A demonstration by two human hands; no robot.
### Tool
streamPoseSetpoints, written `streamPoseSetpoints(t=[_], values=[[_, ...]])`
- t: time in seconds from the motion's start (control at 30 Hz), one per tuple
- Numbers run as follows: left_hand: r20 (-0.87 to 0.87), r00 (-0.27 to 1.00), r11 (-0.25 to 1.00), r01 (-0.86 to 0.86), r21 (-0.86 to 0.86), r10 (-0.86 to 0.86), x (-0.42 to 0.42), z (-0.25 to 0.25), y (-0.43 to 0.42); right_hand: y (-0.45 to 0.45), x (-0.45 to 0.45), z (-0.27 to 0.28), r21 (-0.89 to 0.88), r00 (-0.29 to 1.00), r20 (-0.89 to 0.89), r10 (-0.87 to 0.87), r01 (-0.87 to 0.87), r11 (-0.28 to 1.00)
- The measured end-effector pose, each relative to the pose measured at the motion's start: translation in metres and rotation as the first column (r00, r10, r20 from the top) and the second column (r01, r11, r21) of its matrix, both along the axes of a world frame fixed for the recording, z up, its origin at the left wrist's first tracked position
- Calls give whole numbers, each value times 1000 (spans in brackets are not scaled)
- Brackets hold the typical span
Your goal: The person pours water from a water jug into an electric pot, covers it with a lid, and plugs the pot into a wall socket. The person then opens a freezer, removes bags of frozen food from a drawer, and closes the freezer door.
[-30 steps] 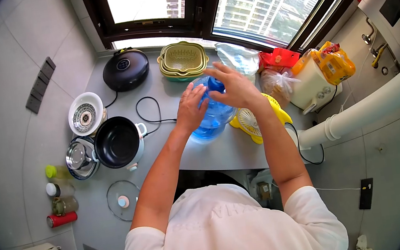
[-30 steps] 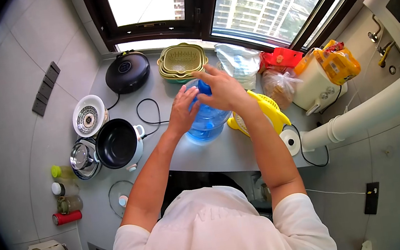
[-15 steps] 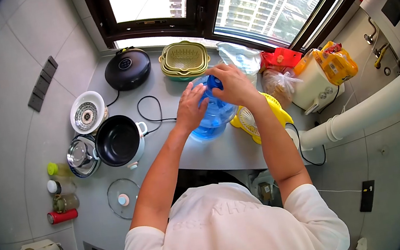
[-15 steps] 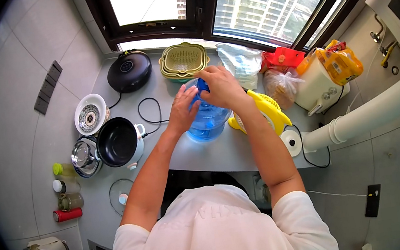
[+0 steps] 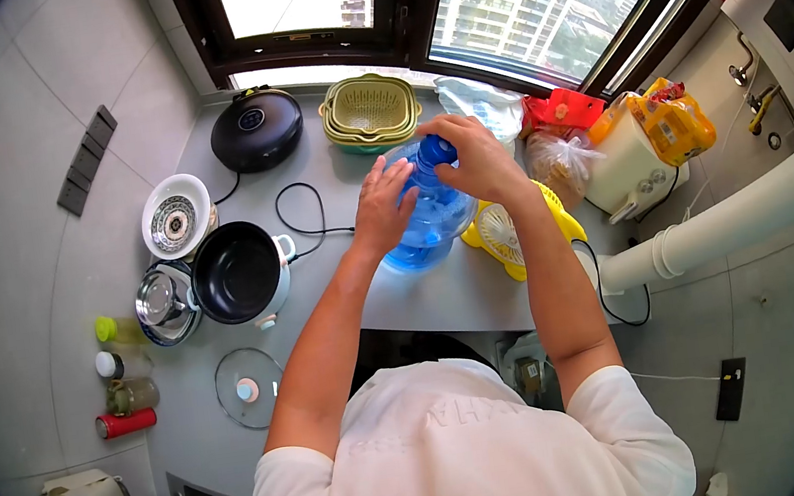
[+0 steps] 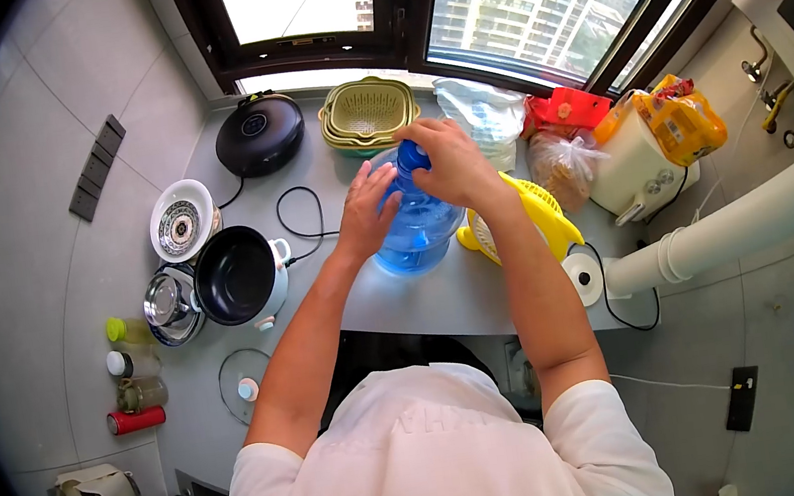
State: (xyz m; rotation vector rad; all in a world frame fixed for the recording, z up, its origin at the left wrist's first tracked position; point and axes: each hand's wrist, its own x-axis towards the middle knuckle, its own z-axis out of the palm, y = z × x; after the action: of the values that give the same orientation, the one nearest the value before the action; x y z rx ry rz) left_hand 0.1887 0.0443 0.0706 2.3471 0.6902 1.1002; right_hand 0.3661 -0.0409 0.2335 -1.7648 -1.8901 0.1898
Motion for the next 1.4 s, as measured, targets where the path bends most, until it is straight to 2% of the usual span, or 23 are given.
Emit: streamPoseSetpoints(t=[0.13,0.17,0.2,0.23,0.3,0.33,0.47,0.5,0.57,0.6,0.67,0.73,0.83,0.9,0.93,1.0,1.03,1.1,1.13,1.2,1.23,1.3,1.4], values=[[-26,1000,999,-14,43,15,0,2,-2,-8,-10,0,-30,995,-26,-98,97,995],[-26,1000,999,-4,39,5,-1,1,-5,-12,-11,-6,50,985,-86,-152,157,986],[61,995,997,-71,-37,74,-2,-2,-10,-17,-14,-9,124,967,-149,-204,223,967],[140,980,985,-127,-121,144,-3,-6,-16,-25,-16,-12,115,963,-149,-223,241,964],[140,982,979,-101,-178,127,-14,-19,-26,-46,-22,-22,354,939,-261,-225,310,882],[183,967,971,-140,-193,176,-18,-26,-32,-57,-26,-33,439,930,-238,-279,359,824],[197,953,950,-176,-256,229,-34,-60,-47,-107,-49,-110,337,814,-379,-441,565,753],[185,954,940,-178,-290,237,-37,-68,-55,-121,-57,-135,320,806,-374,-458,576,752],[172,962,936,-151,-318,213,-39,-86,-62,-141,-67,-193,129,752,-302,-585,641,757],[157,967,936,-141,-323,200,-40,-93,-67,-148,-71,-219,119,745,-303,-594,649,752],[137,973,936,-131,-327,184,-40,-105,-76,-157,-75,-263,-62,753,-184,-632,633,772],[105,978,910,-126,-396,181,-42,-110,-83,-163,-70,-299,-105,785,-124,-607,598,794],[42,984,913,-144,-382,173,-52,-107,-81,-157,-56,-326,-162,841,-71,-536,520,839],[26,979,904,-177,-390,203,-57,-101,-78,-158,-50,-330,-285,853,-8,-523,499,818],[15,976,895,-191,-403,215,-58,-97,-75,-155,-51,-328,-280,860,-16,-510,486,828],[42,969,898,-208,-387,242,-56,-90,-62,-150,-48,-317,35,881,-5,-473,472,881],[68,964,899,-212,-383,256,-53,-87,-58,-143,-49,-304,36,889,-8,-458,458,888],[86,956,884,-222,-411,280,-44,-73,-49,-125,-56,-272,-56,762,-458,-458,490,870],[107,952,874,-215,-435,287,-40,-64,-43,-118,-56,-271,-52,768,-461,-446,478,877],[166,944,856,-171,-488,284,-28,-47,-33,-103,-53,-272,-134,459,-851,-257,283,950],[219,937,831,-113,-544,271,-23,-39,-30,-98,-50,-275,-129,461,-852,-247,271,954],[235,936,834,-99,-543,264,-16,-30,-24,-90,-47,-279,1,104,-994,-15,155,988],[219,948,841,-81,-535,230,-6,-29,-15,-79,-50,-284,-25,60,-997,-37,189,982]])
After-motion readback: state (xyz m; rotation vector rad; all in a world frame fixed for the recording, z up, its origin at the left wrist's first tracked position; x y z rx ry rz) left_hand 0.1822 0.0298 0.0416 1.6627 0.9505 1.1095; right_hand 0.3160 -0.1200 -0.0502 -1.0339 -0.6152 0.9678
